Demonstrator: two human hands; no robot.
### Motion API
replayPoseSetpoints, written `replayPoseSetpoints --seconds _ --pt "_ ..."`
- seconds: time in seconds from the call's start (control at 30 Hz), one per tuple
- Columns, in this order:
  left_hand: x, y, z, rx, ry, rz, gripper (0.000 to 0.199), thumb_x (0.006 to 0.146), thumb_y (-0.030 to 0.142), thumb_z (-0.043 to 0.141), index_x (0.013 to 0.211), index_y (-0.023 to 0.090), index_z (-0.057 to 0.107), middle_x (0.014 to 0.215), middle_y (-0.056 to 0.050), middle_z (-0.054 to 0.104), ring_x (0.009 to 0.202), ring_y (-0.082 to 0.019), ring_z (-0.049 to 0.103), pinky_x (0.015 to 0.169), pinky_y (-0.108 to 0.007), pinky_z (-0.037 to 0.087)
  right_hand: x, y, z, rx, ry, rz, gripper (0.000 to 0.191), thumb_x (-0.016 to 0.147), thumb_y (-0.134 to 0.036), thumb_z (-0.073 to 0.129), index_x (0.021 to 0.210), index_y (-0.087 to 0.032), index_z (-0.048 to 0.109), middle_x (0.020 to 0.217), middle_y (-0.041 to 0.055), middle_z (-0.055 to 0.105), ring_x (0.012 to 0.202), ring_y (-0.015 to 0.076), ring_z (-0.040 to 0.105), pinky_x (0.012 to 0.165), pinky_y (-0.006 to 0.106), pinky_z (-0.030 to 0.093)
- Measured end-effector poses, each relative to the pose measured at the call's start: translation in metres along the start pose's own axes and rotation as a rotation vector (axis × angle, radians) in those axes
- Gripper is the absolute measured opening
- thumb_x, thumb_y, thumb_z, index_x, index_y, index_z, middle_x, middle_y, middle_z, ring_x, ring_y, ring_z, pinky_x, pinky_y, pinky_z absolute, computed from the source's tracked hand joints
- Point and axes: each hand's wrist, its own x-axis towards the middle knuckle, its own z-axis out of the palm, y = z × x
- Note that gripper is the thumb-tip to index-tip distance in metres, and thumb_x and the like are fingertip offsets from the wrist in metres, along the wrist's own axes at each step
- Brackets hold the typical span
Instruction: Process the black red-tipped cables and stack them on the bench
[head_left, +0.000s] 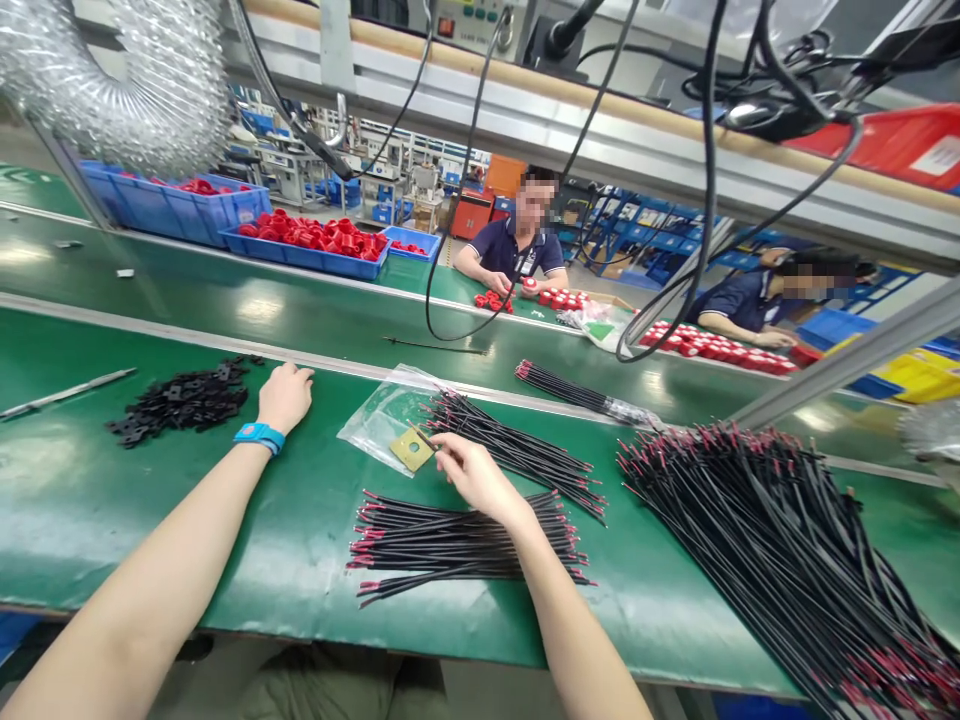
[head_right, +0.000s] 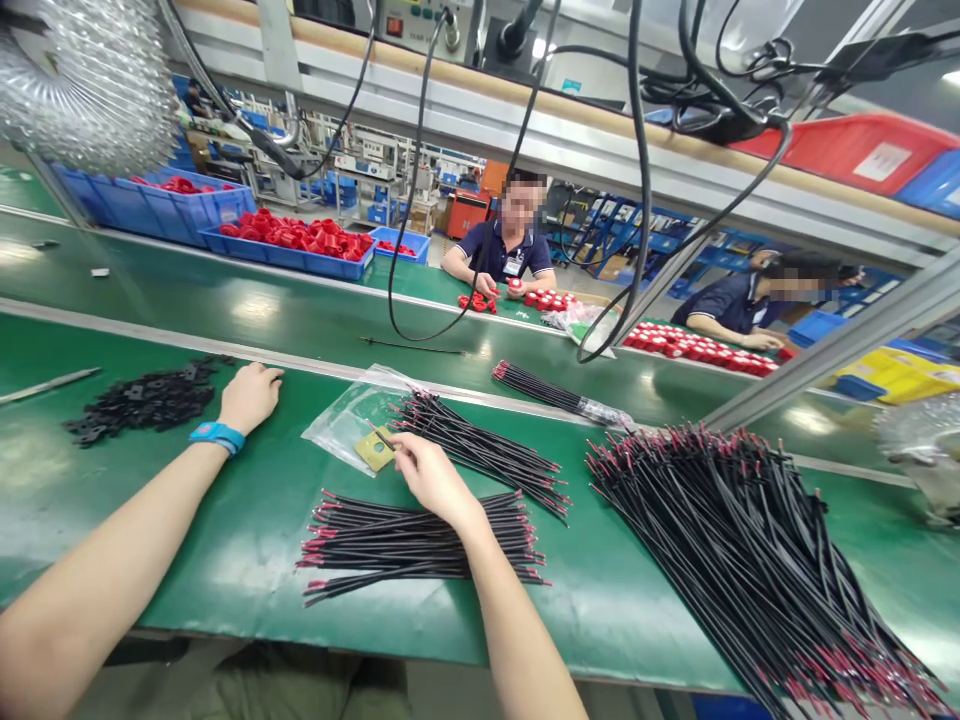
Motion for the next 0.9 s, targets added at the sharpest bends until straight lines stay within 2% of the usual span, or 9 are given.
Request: replayPoseSetpoints --seconds 0.1,0.17,0.33,0.53,0.6,0.67,0.73,0.8,0.9 --pt "0.0 0.003 0.0 -0.014 -0.028 0.021 0.042 0.092 0.027 0.035 0.114 0.014 0.068 0.103 -0.017 0.059 0.101 -0.031 0.053 0.078 -0.037 0.046 0.003 0.005 0.003 -0.258 0.143 -0.018 0.025 0.092 -0.017 0.05 0.11 -0.02 0.067 0.096 0.004 0.067 0.085 0.0148 0.062 0.079 0.024 0.044" --pt "0.001 0.003 0.0 -0.015 -0.032 0.026 0.042 0.092 0.027 0.034 0.11 0.014 0.07 0.103 -0.017 0.058 0.101 -0.031 0.053 0.078 -0.037 0.046 0.004 0.008 0.008 -0.407 0.155 0.004 0.022 0.092 -0.019 0.052 0.102 -0.021 0.071 0.09 0.0034 0.067 0.08 0.0147 0.063 0.074 0.023 0.042" --pt "0.001 0.002 0.001 -0.019 -0.044 0.028 0.044 0.092 0.023 0.032 0.111 0.012 0.07 0.105 -0.019 0.058 0.102 -0.032 0.054 0.079 -0.039 0.047 0.006 0.017 0.017 -0.578 0.115 0.03 0.024 0.097 -0.03 0.051 0.09 -0.024 0.073 0.08 0.0011 0.066 0.073 0.0131 0.062 0.065 0.023 0.038" --pt "0.001 0.002 0.0 0.003 -0.085 0.055 0.044 0.088 0.017 0.032 0.111 0.009 0.069 0.103 -0.022 0.058 0.102 -0.034 0.054 0.079 -0.041 0.047 0.008 0.016 0.026 -0.722 -0.047 0.0 0.025 0.096 -0.023 0.05 0.084 -0.019 0.071 0.088 0.0037 0.068 0.074 0.014 0.063 0.064 0.024 0.037" --pt "0.002 0.005 -0.004 -0.045 -0.058 0.05 0.043 0.088 0.018 0.033 0.111 0.009 0.068 0.104 -0.022 0.058 0.103 -0.034 0.055 0.081 -0.042 0.047 0.008 0.014 0.026 -0.734 -0.075 -0.019 0.026 0.095 -0.022 0.049 0.081 -0.018 0.07 0.088 0.0046 0.068 0.073 0.0141 0.063 0.062 0.024 0.037" --pt "0.001 0.015 -0.009 -0.203 -0.002 0.034 0.039 0.088 0.022 0.038 0.109 0.01 0.069 0.105 -0.02 0.061 0.102 -0.032 0.056 0.085 -0.042 0.046 0.008 0.014 0.025 -0.683 -0.039 -0.017 0.024 0.094 -0.022 0.051 0.081 -0.018 0.071 0.087 0.0043 0.068 0.073 0.0142 0.062 0.063 0.024 0.037" --pt "-0.004 0.033 -0.015 -0.534 -0.007 -0.005 0.036 0.086 0.028 0.046 0.106 0.011 0.069 0.099 -0.015 0.065 0.093 -0.027 0.059 0.085 -0.039 0.047 0.007 0.015 0.022 -0.552 0.06 0.002 0.02 0.094 -0.024 0.053 0.085 -0.019 0.071 0.087 0.0031 0.068 0.075 0.0139 0.062 0.066 0.023 0.039" --pt "-0.015 0.059 -0.02 -0.983 -0.143 -0.05 0.038 0.082 0.036 0.056 0.107 0.011 0.068 0.091 -0.011 0.067 0.08 -0.021 0.06 0.078 -0.034 0.05 0.007 0.017 0.02 -0.37 0.168 0.017 0.02 0.094 -0.026 0.053 0.089 -0.02 0.071 0.087 0.0022 0.068 0.076 0.0131 0.062 0.068 0.022 0.041" --pt "-0.04 0.099 -0.025 -1.495 -0.473 -0.037 0.048 0.074 0.041 0.071 0.111 0.011 0.067 0.091 -0.009 0.067 0.071 -0.015 0.058 0.071 -0.028 0.049 0.007 0.015 0.019 -0.129 0.266 0.011 0.023 0.096 -0.03 0.05 0.091 -0.019 0.07 0.087 0.002 0.068 0.073 0.0125 0.061 0.067 0.022 0.043"
